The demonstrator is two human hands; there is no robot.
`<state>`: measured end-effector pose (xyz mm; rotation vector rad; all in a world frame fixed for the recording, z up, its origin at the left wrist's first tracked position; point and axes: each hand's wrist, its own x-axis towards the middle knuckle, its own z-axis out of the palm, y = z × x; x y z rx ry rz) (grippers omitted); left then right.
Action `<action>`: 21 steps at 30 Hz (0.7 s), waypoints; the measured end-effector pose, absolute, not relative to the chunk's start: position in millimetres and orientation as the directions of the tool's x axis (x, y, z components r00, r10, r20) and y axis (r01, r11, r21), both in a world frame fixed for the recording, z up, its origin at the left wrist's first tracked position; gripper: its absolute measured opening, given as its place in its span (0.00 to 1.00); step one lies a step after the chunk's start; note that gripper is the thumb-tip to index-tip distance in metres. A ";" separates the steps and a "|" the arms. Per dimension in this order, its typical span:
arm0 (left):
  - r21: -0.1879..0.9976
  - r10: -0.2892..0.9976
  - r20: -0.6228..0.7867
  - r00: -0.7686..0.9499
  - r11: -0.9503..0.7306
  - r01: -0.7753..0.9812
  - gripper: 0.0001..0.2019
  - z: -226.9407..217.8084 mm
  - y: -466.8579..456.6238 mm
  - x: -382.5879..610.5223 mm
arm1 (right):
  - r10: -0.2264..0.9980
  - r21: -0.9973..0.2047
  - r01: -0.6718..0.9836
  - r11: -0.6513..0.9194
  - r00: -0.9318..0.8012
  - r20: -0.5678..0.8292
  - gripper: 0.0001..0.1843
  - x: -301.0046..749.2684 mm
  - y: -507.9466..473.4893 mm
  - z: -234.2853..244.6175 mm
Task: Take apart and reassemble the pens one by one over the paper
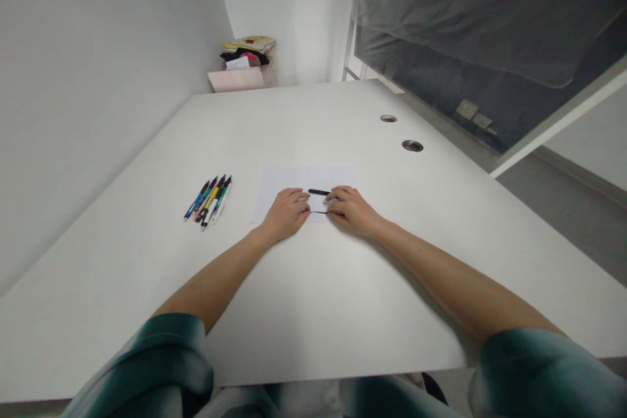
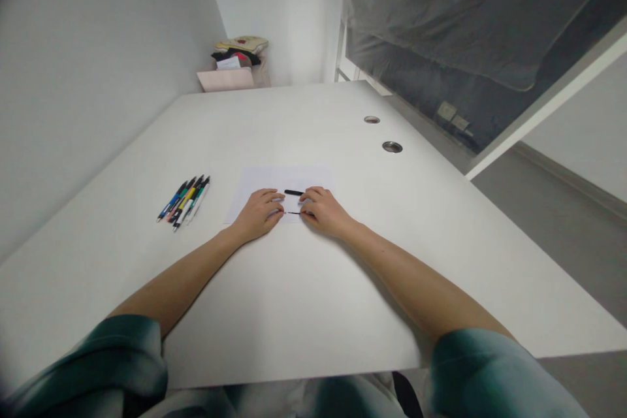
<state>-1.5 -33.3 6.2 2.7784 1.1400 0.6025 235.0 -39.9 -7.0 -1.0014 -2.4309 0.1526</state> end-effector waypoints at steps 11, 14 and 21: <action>0.233 0.677 0.351 0.647 -0.732 0.640 0.09 8.5 -35.0 0.2 | 0.699 -0.300 0.636 0.711 -0.594 0.398 0.10 225.3 -41.0 -4.5; 0.248 0.666 0.385 0.639 -0.742 0.623 0.09 12.3 -37.6 0.9 | 0.752 -0.315 0.686 0.656 -0.561 0.345 0.10 221.9 -44.3 -1.3; 0.206 0.646 0.402 0.649 -0.754 0.624 0.12 20.1 -44.9 4.6 | 0.828 -0.419 0.714 0.561 -0.478 0.293 0.11 211.7 -58.0 3.8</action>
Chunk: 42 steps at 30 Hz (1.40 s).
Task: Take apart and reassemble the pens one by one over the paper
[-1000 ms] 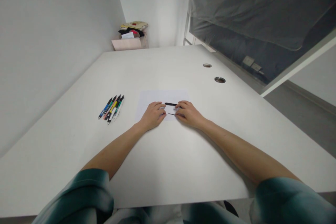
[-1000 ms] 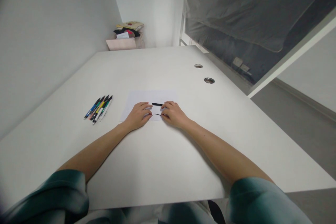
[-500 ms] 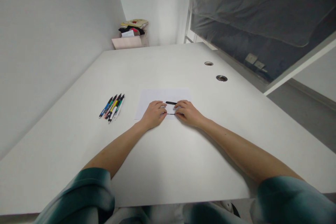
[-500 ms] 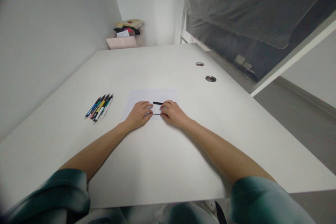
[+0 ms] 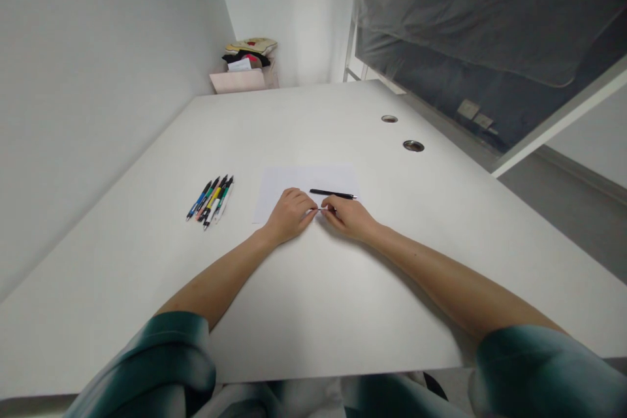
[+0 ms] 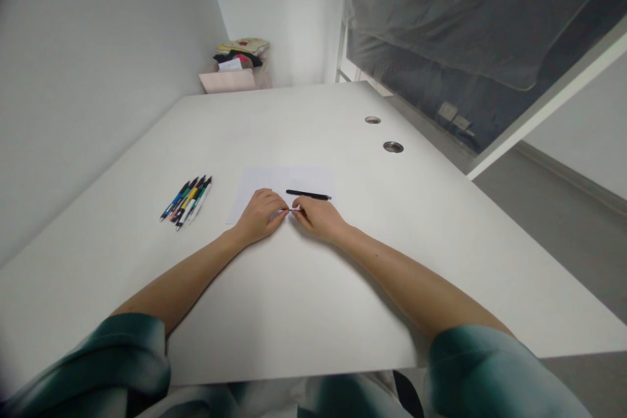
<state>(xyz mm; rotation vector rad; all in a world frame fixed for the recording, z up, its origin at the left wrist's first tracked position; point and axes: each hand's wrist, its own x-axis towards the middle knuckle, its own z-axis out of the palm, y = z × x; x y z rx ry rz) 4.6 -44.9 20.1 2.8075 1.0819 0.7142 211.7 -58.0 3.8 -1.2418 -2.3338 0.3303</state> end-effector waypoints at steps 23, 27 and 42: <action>0.277 0.831 0.361 0.423 -0.529 0.803 0.10 2.1 -28.0 -10.8 | 0.818 -0.424 0.702 0.572 -0.456 0.350 0.11 230.1 -50.9 1.8; 0.473 0.840 0.355 0.411 -0.540 0.696 0.08 9.0 -31.9 -6.0 | 0.815 -0.422 0.699 0.577 -0.463 0.347 0.11 228.9 -51.9 2.8; 0.619 0.811 0.315 0.493 -0.569 0.541 0.08 12.2 -37.8 2.1 | 0.813 -0.501 0.640 0.582 -0.465 0.351 0.09 222.1 -56.9 8.7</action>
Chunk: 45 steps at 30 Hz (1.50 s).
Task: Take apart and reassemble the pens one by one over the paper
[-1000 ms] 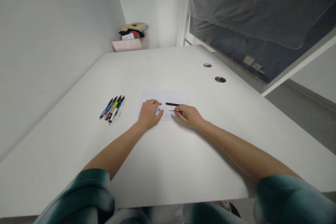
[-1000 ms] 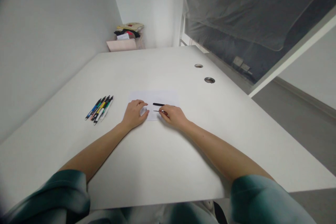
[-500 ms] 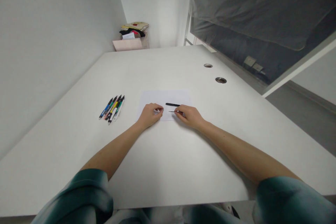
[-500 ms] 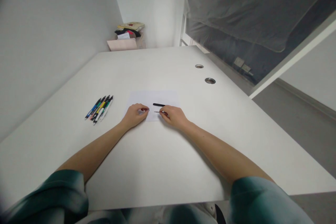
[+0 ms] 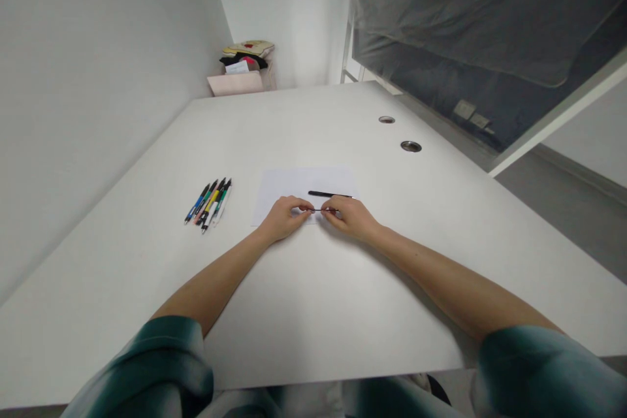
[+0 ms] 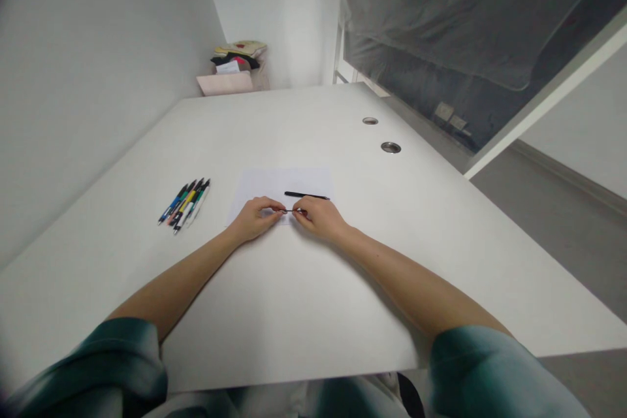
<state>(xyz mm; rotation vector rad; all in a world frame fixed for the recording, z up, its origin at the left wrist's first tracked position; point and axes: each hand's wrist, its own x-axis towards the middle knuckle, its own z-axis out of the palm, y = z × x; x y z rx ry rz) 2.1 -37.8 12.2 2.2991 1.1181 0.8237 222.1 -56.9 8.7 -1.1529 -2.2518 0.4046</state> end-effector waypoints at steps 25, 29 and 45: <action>0.328 0.635 0.458 0.622 -0.771 0.545 0.12 4.5 -32.4 1.5 | 0.704 -0.445 0.552 0.705 -0.470 0.533 0.08 220.4 -50.3 -0.6; 0.300 0.626 0.452 0.635 -0.778 0.553 0.13 5.8 -32.8 2.6 | 0.685 -0.400 0.571 0.716 -0.470 0.556 0.09 221.3 -50.3 -0.7; 0.442 0.795 0.406 0.451 -0.603 0.664 0.10 8.1 -24.0 -18.9 | 0.812 -0.443 0.720 0.534 -0.292 0.505 0.14 248.2 -30.6 -5.3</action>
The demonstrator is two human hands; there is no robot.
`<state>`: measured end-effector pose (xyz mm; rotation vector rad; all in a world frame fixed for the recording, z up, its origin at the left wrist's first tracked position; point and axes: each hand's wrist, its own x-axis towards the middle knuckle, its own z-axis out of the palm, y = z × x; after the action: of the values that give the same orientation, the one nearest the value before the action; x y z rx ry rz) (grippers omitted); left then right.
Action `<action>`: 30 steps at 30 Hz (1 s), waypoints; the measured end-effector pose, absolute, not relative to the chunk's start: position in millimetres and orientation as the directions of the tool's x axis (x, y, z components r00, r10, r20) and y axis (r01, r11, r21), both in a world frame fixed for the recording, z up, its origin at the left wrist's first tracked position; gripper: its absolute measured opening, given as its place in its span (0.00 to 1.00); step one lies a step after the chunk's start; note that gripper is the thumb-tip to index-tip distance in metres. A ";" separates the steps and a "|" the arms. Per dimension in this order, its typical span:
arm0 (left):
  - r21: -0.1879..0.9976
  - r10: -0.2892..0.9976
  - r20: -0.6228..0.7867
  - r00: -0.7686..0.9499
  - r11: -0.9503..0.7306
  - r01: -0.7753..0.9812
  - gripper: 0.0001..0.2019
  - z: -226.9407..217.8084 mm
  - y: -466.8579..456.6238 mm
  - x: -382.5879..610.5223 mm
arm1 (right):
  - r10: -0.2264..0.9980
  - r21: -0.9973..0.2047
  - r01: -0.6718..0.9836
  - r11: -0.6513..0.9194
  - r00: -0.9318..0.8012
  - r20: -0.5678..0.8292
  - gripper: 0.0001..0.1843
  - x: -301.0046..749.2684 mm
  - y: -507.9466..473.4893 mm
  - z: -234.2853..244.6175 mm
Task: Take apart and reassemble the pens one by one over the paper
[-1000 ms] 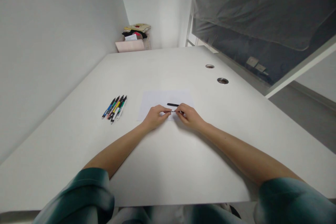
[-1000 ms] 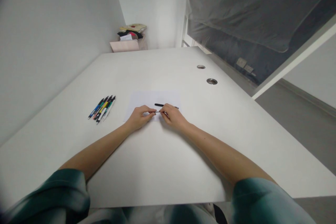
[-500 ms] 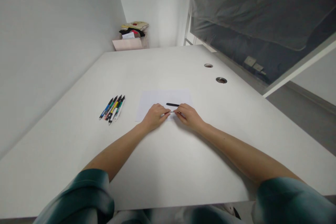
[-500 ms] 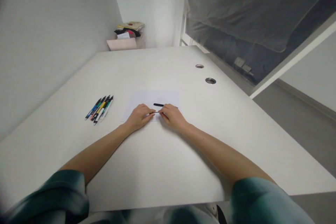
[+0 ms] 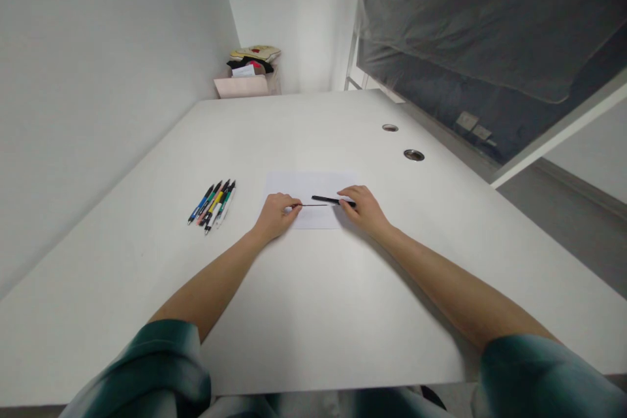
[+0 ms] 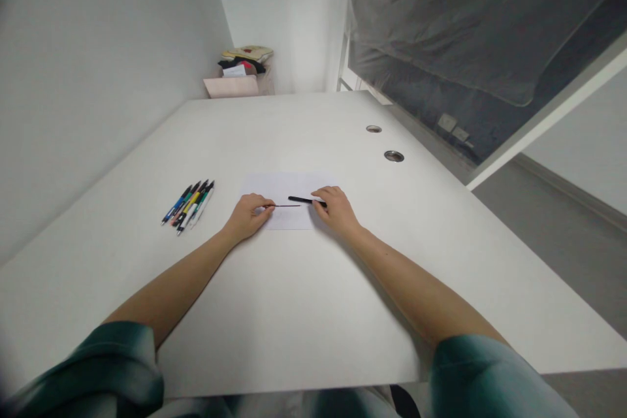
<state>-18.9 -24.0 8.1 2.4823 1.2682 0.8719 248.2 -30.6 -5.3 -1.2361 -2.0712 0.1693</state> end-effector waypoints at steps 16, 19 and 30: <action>0.393 0.836 0.378 0.399 -0.534 0.748 0.13 5.1 -10.1 -36.2 | 0.912 -0.357 0.862 0.361 -0.244 0.330 0.11 261.0 -23.9 -8.4; 0.379 0.839 0.380 0.389 -0.525 0.762 0.12 3.6 -8.8 -39.9 | 0.909 -0.373 0.852 0.367 -0.244 0.338 0.11 270.6 -22.8 -10.4; 0.383 0.837 0.380 0.394 -0.530 0.756 0.12 3.1 -10.1 -37.2 | 0.882 -0.384 0.821 0.422 -0.275 0.383 0.11 270.4 -21.7 -15.0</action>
<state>-37.2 -10.1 3.1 2.4966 1.4374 0.8140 270.4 -21.7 -15.0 -1.4355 -2.1384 0.1467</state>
